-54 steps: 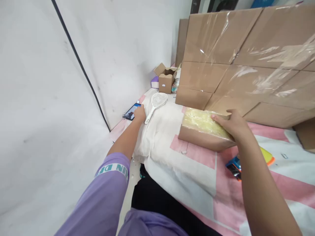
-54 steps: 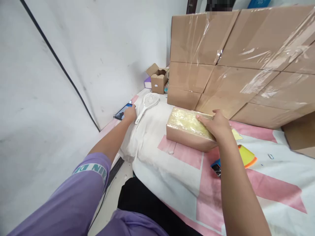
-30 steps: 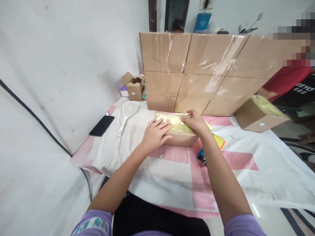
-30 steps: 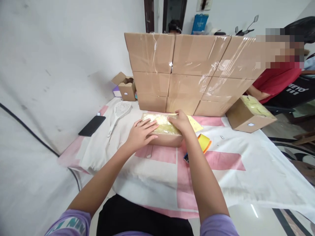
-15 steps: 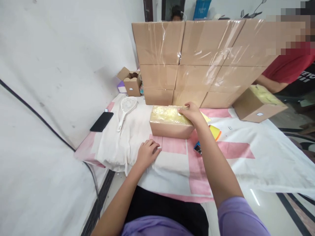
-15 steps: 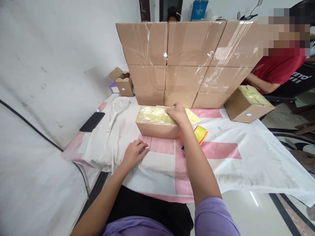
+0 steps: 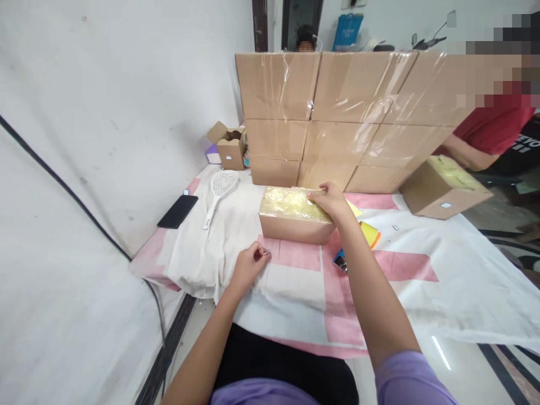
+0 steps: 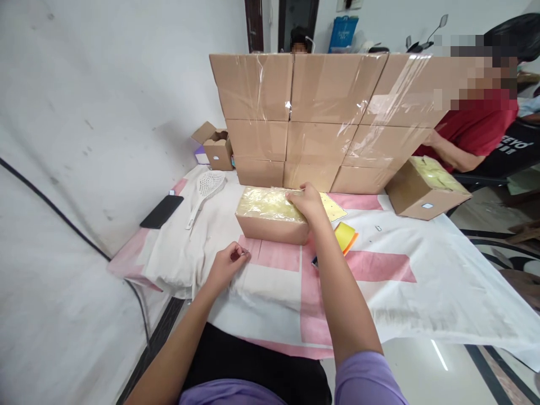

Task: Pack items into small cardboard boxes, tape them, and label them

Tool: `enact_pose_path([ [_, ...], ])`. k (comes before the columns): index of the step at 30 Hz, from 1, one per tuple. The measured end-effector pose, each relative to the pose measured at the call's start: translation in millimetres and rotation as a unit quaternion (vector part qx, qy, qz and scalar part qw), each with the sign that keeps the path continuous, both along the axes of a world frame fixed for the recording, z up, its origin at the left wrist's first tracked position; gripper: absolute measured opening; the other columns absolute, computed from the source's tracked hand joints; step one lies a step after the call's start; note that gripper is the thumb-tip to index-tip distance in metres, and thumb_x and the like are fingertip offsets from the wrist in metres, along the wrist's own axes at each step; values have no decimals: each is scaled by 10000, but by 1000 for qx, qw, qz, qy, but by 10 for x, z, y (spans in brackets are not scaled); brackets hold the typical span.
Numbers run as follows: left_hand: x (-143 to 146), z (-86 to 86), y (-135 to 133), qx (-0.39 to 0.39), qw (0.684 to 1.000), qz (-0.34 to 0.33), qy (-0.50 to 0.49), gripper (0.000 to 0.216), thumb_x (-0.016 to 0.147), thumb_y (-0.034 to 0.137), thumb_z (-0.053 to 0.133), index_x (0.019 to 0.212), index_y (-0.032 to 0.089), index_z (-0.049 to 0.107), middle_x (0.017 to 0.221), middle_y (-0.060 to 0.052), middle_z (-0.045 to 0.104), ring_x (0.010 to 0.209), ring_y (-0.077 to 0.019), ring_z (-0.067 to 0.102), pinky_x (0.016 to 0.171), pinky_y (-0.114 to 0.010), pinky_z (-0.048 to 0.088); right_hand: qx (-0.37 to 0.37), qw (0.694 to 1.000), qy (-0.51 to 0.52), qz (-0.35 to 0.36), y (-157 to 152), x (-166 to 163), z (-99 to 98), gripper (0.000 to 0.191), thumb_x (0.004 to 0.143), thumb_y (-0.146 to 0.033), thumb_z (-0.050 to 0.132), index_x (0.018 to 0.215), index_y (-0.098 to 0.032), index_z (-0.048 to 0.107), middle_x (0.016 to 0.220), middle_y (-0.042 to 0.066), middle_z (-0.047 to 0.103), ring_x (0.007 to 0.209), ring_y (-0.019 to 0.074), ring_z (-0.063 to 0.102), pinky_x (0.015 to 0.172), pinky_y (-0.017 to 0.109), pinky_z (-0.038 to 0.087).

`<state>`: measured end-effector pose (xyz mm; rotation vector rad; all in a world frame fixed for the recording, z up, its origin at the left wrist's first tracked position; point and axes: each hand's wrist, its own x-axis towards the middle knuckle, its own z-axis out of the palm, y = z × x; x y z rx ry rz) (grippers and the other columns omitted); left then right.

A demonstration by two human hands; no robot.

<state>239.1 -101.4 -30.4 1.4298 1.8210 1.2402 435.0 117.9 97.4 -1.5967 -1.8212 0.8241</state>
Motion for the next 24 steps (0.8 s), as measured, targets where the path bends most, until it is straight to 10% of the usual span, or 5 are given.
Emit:
enact_pose_path([
  [15, -173, -15, 16, 44, 992, 65, 94, 292, 881, 168, 518, 1125, 214, 672, 992, -40, 710, 817, -156, 663, 792, -274, 508, -8, 1000, -17, -8, -155, -24, 159, 607, 769, -428, 755, 1275, -135, 591, 1230, 138, 670, 1048, 256, 654, 855, 311, 486],
  [24, -2294, 743, 835, -121, 912, 233, 314, 384, 986, 376, 416, 1062, 179, 736, 1034, -158, 745, 998, -318, 676, 841, -399, 464, -16, 999, -30, 2, -59, 0, 106, 638, 770, -480, 742, 1294, -153, 585, 1206, 132, 672, 1031, 271, 660, 846, 336, 491],
])
